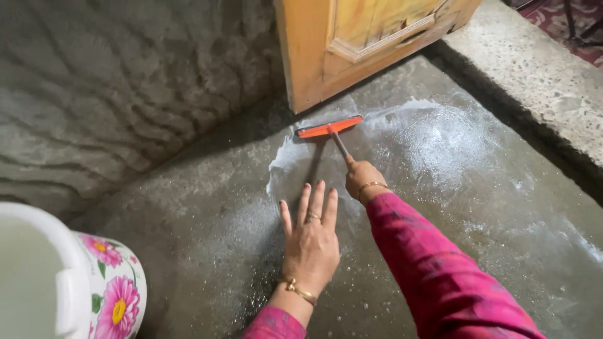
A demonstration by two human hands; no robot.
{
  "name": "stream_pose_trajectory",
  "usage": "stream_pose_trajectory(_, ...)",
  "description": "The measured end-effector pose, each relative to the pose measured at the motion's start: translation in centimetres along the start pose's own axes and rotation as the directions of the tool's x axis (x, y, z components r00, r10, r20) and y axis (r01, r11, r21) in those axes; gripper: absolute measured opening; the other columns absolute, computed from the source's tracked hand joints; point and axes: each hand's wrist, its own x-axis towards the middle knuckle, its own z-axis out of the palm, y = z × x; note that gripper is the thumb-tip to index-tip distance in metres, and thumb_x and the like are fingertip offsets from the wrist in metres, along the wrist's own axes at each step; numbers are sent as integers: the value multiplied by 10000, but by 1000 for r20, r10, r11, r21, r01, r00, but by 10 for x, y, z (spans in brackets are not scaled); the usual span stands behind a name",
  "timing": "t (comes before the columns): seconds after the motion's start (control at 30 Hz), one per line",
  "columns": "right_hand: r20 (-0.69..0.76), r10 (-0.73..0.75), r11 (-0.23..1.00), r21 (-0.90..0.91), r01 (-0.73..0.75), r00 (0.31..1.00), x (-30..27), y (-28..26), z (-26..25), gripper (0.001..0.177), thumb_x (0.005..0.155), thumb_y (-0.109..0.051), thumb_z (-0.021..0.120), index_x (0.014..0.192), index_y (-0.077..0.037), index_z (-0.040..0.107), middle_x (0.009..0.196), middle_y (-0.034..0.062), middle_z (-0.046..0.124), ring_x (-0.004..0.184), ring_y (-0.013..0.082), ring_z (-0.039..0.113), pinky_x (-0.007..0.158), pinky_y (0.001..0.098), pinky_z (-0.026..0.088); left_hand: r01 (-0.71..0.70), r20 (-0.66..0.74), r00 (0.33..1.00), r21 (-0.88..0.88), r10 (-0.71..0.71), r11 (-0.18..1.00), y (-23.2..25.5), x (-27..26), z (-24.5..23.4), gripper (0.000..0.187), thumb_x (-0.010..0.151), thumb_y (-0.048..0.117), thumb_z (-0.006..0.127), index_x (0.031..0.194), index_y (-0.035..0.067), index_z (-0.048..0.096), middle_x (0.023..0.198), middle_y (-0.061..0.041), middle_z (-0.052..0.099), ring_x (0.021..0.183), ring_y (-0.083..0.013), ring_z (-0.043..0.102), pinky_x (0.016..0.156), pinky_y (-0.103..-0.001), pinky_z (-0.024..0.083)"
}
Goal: Scrubbing a concrete floor with detergent and a handheld squeegee.
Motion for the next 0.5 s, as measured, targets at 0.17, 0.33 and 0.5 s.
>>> stream_pose_trajectory(0.17,91,-128,983,-124,139,988,-123,7,21,456,993,-154,466,1449,-146,441,991,250,683,913,434,707,778,542,572,24,-23,999,-10,-24,1000,-9,-4,2,651,866,100,516,1506,47,407,1627,-140,311,1517,-325,234,1186,-667,69)
stream_pose_trajectory(0.33,152,-99,969,-209,130,983,-144,-3,24,645,894,-62,478,1519,-134,335,1072,260,637,893,402,732,746,509,601,43,-28,999,-27,-44,999,-9,-2,-3,641,899,95,488,1527,37,379,1635,-146,300,1518,-325,237,1189,-667,59)
stream_pose_trajectory(0.5,143,-153,985,-62,163,978,-51,-47,19,508,938,-395,610,1359,-121,537,1054,208,734,975,390,721,799,490,596,67,-20,998,-28,-67,997,-7,-1,-11,671,878,83,477,1537,52,357,1634,-139,295,1518,-334,223,1190,-662,50)
